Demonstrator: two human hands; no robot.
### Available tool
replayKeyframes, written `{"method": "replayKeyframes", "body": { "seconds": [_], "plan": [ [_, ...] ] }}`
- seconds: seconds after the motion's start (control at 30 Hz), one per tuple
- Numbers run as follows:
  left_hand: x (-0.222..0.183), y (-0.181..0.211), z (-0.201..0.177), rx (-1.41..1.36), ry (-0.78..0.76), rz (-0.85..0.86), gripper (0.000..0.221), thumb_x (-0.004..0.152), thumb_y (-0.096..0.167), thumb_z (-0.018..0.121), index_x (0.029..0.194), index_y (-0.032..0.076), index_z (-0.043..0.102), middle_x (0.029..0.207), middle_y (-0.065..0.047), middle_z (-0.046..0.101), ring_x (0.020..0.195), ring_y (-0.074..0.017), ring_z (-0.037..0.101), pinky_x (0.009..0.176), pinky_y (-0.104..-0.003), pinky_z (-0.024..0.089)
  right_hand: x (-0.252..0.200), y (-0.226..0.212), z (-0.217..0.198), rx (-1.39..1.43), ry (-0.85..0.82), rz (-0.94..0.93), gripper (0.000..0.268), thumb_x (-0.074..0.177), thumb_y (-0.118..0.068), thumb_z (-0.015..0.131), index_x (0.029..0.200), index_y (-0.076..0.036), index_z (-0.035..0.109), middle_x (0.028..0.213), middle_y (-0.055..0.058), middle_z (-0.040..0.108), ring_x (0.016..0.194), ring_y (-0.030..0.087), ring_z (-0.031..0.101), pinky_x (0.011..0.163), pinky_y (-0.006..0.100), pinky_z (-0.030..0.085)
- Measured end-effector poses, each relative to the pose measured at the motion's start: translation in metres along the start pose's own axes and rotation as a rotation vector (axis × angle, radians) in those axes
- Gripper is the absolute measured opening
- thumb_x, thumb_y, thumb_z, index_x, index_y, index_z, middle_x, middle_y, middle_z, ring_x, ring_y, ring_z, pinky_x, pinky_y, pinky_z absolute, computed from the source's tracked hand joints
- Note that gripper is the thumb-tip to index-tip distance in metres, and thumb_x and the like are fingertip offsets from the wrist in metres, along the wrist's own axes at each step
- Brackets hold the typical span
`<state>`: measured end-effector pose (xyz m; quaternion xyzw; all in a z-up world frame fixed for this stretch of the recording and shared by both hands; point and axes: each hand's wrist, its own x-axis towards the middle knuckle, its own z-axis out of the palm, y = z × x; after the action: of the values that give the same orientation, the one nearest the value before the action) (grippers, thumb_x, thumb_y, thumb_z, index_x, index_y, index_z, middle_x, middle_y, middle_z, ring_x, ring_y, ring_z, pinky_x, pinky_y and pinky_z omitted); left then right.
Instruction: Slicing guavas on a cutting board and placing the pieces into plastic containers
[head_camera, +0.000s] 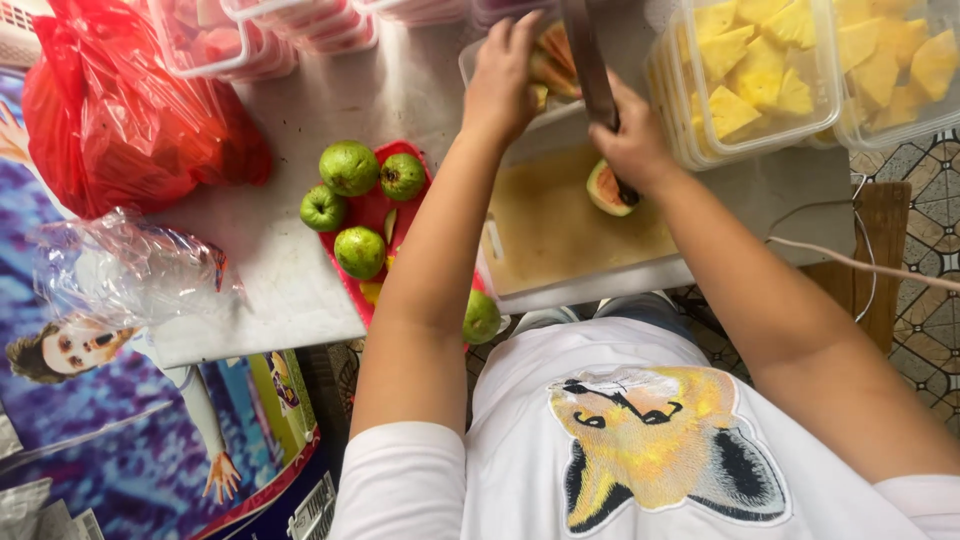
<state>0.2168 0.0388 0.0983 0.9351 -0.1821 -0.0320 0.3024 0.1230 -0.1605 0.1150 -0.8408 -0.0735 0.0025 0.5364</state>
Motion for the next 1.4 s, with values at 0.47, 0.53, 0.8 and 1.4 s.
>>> {"method": "replayKeyframes", "body": {
  "seconds": [0.47, 0.53, 0.8, 1.4],
  "plan": [
    [0.027, -0.025, -0.014, -0.086, -0.242, -0.921, 0.041, 0.094, 0.038, 0.053, 0.134, 0.033, 0.062, 0.136, 0.000, 0.067, 0.126, -0.0278, 0.061, 0.099, -0.045, 0.050, -0.200, 0.043, -0.005, 0.245, -0.009, 0.499, 0.040, 0.088, 0.006, 0.055, 0.124, -0.001, 0.068, 0.106, 0.008, 0.075, 0.062, 0.015, 0.063, 0.066, 0.027, 0.054],
    [0.031, -0.029, -0.011, -0.065, -0.258, -0.914, 0.032, 0.097, 0.038, 0.054, 0.125, 0.035, 0.068, 0.127, -0.001, 0.071, 0.121, -0.0281, 0.064, 0.096, -0.045, 0.052, -0.213, 0.053, -0.008, 0.202, 0.001, 0.504, 0.043, 0.087, 0.006, 0.056, 0.127, -0.004, 0.069, 0.101, 0.004, 0.075, 0.059, 0.013, 0.061, 0.067, 0.025, 0.051],
    [0.025, -0.027, -0.012, 0.092, -0.191, -0.849, 0.025, 0.101, 0.041, 0.055, 0.115, 0.020, 0.054, 0.120, -0.008, 0.071, 0.111, -0.0345, 0.067, 0.087, -0.053, 0.052, -0.232, 0.077, -0.023, 0.020, 0.113, 0.530, 0.031, 0.094, -0.002, 0.054, 0.123, -0.006, 0.067, 0.093, -0.001, 0.067, 0.057, 0.012, 0.057, 0.060, 0.027, 0.049],
    [-0.100, 0.013, 0.186, 0.355, -0.312, 0.182, 0.096, 0.074, 0.022, 0.083, 0.152, 0.006, 0.031, 0.127, -0.009, 0.055, 0.112, -0.0276, 0.067, 0.081, -0.039, 0.067, -0.248, 0.039, -0.047, -0.324, -0.100, 0.830, 0.055, 0.095, -0.021, 0.060, 0.148, -0.021, 0.047, 0.107, 0.034, 0.070, 0.107, 0.052, 0.066, 0.092, 0.062, 0.051]
  ]
}}
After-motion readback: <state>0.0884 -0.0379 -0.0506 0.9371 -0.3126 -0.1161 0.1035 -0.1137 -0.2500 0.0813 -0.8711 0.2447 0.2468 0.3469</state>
